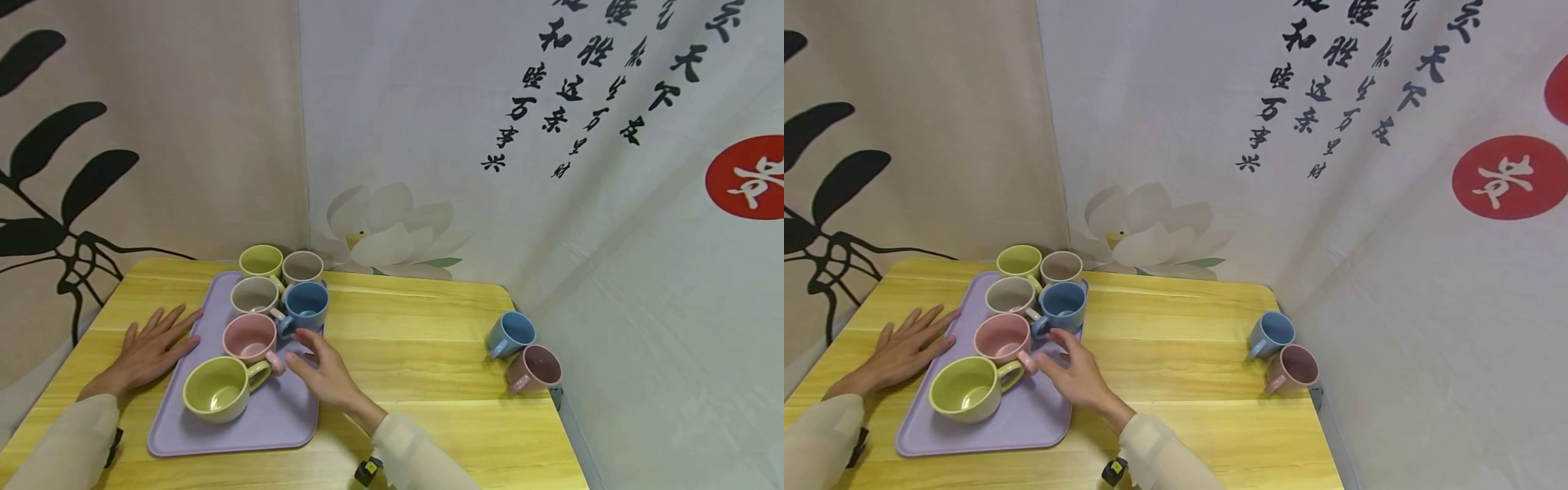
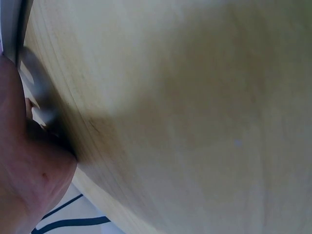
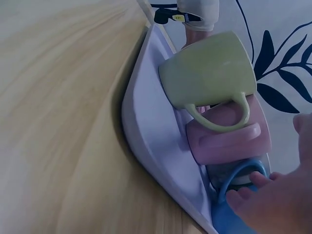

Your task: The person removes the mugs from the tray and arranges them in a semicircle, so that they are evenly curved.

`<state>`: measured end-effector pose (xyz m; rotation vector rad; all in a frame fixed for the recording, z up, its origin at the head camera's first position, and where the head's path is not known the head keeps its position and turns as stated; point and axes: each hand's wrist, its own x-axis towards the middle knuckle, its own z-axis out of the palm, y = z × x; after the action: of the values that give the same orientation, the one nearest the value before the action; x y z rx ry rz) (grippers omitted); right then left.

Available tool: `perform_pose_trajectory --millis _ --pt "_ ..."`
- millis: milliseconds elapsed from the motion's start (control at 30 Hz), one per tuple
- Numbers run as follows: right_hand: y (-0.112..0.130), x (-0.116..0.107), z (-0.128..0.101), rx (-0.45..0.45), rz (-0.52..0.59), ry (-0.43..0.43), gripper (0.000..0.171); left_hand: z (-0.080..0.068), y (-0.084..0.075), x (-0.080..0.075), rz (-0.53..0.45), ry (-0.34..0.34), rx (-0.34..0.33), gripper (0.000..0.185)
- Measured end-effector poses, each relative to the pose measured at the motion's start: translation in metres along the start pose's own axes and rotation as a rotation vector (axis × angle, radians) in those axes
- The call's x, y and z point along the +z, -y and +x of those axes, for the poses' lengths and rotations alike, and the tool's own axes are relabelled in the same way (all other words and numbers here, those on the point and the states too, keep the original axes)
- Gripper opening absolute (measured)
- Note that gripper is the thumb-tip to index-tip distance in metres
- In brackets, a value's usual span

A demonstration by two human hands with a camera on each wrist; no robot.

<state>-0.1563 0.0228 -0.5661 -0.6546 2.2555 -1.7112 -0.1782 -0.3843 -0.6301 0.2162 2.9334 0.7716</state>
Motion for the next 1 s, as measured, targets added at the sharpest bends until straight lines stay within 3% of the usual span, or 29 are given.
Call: perform_pose_trajectory --millis 333,767,1000 --pt "-0.004 0.012 0.015 0.076 0.126 0.006 0.061 0.0 0.0 0.001 0.005 0.0 -0.003 0.075" --pt "-0.007 0.02 0.026 0.094 0.141 -0.031 0.055 0.0 -0.003 -0.002 0.006 0.01 -0.015 0.076" --pt "-0.008 0.022 0.028 0.123 0.074 -0.074 0.052 -0.001 -0.003 -0.002 0.001 0.007 -0.011 0.076"
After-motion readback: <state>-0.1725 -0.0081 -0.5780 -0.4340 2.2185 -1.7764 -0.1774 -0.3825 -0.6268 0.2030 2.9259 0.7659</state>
